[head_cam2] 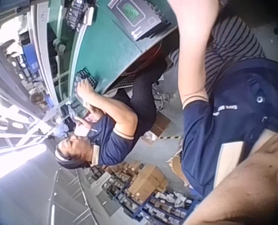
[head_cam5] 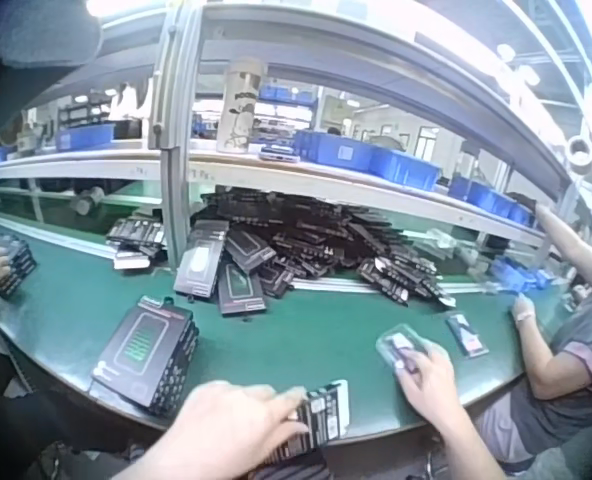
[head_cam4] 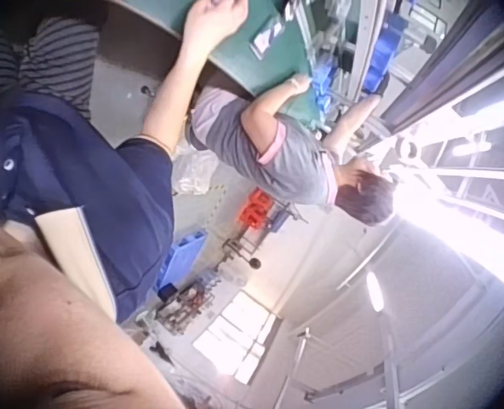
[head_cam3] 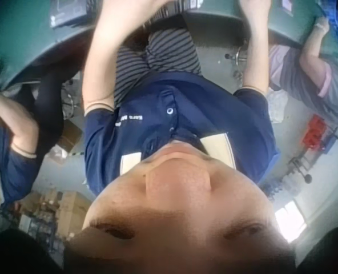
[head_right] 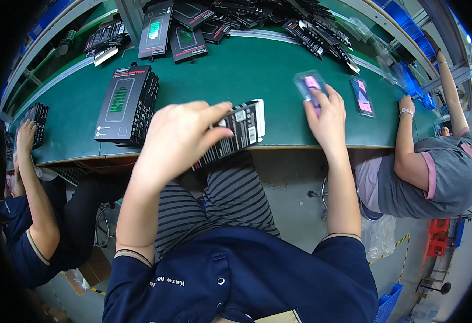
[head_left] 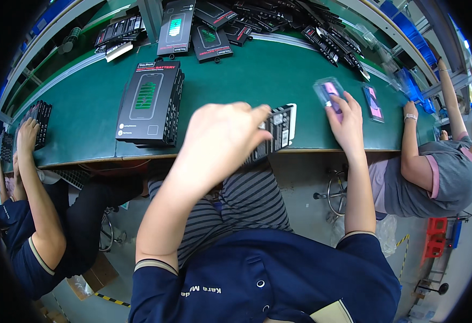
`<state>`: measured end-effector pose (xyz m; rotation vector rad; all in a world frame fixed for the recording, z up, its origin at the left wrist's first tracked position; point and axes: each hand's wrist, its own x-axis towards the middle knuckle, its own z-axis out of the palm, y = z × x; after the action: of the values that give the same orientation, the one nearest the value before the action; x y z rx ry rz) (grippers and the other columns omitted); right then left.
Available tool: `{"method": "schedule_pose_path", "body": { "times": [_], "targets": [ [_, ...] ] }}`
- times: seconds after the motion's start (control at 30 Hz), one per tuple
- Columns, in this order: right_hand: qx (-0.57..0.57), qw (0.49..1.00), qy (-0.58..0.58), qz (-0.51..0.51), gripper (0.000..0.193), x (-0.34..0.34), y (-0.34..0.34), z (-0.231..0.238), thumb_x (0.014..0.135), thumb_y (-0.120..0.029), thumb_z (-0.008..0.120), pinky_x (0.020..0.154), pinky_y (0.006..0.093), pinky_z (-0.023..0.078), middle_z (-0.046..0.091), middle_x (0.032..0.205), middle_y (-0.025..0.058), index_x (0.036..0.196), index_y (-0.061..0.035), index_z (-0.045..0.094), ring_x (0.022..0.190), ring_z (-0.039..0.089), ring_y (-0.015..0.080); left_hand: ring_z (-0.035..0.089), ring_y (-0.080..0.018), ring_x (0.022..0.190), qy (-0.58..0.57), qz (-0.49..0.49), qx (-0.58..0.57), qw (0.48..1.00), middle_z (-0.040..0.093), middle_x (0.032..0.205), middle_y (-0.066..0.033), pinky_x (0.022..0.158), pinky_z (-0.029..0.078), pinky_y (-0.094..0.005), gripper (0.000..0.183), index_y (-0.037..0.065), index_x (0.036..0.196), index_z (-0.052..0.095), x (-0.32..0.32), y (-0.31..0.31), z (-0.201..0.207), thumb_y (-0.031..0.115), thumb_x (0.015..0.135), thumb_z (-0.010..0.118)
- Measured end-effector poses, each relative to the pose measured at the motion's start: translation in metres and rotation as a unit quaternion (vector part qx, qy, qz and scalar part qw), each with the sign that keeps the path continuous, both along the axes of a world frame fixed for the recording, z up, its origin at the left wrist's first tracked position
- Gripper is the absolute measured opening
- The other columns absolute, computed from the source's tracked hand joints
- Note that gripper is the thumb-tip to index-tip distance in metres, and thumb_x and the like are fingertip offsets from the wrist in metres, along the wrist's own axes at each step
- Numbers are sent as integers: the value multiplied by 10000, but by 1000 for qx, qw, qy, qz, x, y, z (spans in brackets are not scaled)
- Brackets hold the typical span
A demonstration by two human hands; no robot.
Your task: The person sits at a green workbench in a factory setting and repeatedly picks up small black rectangular boxes. They open the boxes, insert a small pink item into the packaging, close the boxes, and place them into a large cardboard bin. The process is repetitive and involves handling items one at a time.
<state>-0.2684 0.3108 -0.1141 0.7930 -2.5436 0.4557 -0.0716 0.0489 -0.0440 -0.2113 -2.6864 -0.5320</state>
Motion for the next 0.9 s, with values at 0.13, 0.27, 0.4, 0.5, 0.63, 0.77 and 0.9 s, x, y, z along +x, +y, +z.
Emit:
{"method": "schedule_pose_path", "body": {
  "times": [0.13,0.27,0.4,0.5,0.63,0.77,0.9],
  "targets": [
    [2,990,-121,75,425,11,-14,11,890,-324,678,1035,498,371,509,1364,220,1276,-161,606,1266,469,377,575,-347,1145,7,6,-39,999,622,1180,-186,980,454,-438,626,-2,1239,608,-14,-11,-35,434,807,733],
    [120,991,-37,51,447,13,-18,8,952,-370,592,1044,494,356,500,1360,232,1374,-228,553,1250,475,375,392,-376,1380,-76,-11,7,997,488,1423,-207,1168,265,-507,853,-32,1341,529,-17,-9,-47,568,769,730],
    [162,977,116,70,443,-13,-6,-12,958,-372,579,1031,483,381,512,1349,231,1375,-229,549,1224,493,384,419,-377,1358,-32,4,2,999,488,1423,-195,1154,282,-532,794,1,1369,510,-17,-7,-52,511,798,722],
    [44,994,-37,92,413,-15,-11,-4,862,-340,688,1017,453,411,544,1318,210,1230,-164,626,1169,531,366,458,-349,1322,-27,-30,-7,999,533,1353,-160,1155,290,-532,785,45,1343,540,-17,1,-50,462,725,786],
    [-111,970,-185,113,400,-3,-29,9,681,-228,809,962,392,468,598,1249,167,1013,-73,648,1108,571,301,528,-301,1140,-29,-11,25,999,578,1156,-110,1048,378,-471,781,61,1276,584,-21,-3,-48,424,637,848],
    [-22,914,-282,291,542,25,-30,32,647,-213,848,1136,479,289,572,1322,133,1115,-49,632,1278,511,313,534,-280,1066,-9,11,26,1000,581,1087,-103,945,404,-402,732,50,1194,634,-22,-5,-50,453,622,852],
    [92,903,-222,356,986,40,-42,29,650,-564,822,1176,607,56,411,1523,165,1447,-112,456,1432,310,397,534,-275,1095,-41,1,39,998,584,1078,-105,968,402,-423,704,46,1133,671,-23,-4,-47,480,608,851]
  ]
}}
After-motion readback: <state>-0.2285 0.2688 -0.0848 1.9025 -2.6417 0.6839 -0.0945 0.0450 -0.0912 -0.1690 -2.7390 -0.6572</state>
